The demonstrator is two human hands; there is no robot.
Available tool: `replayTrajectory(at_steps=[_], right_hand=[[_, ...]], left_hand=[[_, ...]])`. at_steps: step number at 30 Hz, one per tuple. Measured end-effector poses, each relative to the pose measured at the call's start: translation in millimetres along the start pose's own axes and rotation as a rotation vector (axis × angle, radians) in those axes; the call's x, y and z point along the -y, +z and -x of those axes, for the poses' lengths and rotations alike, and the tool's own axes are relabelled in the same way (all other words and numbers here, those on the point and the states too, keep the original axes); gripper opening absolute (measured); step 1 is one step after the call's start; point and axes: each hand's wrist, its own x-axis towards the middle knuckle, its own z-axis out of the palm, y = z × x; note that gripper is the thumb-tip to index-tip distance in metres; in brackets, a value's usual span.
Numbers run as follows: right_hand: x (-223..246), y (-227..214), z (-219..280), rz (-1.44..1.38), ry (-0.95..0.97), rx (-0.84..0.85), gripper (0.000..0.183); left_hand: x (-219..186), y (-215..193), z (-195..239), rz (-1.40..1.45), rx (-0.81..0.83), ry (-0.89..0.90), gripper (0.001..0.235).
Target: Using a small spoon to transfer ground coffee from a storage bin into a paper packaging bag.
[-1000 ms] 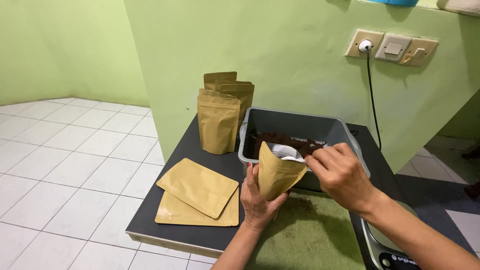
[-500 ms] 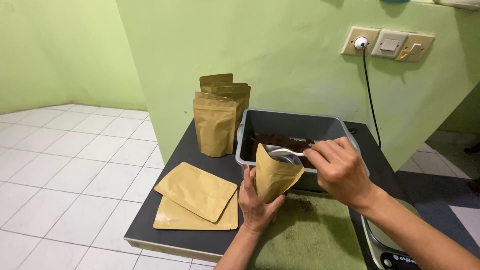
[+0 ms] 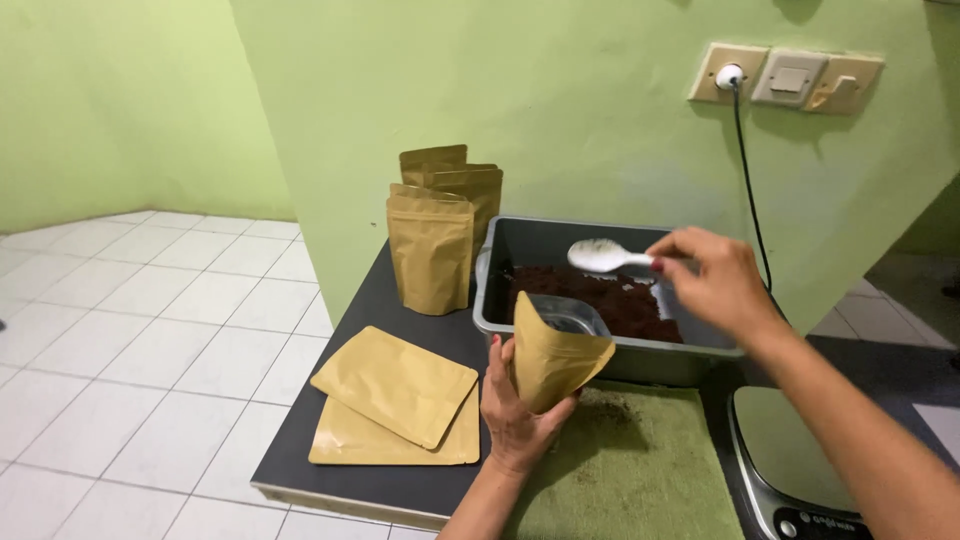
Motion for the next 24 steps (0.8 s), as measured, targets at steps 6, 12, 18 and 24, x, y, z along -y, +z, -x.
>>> replayTrajectory(at_steps=[6, 12, 18, 24], right_hand=[[-62, 63, -47, 0.118, 0.477, 0.215, 0.035], [-115, 145, -79, 0.395, 0.369, 0.323, 0.020], [-113, 168, -79, 0.302, 0.373, 0.436, 0.022], [-103, 165, -82, -0.046, 0.558, 0.604, 0.032]], left_hand=[[1, -2, 1, 0.098, 0.010, -0.145, 0.117], [0, 1, 1, 0.102, -0.004, -0.160, 0.119], [-7, -1, -4, 0.159, 0.007, -0.186, 0.116], [-10, -2, -6, 0.156, 0.011, -0.185, 0.115]])
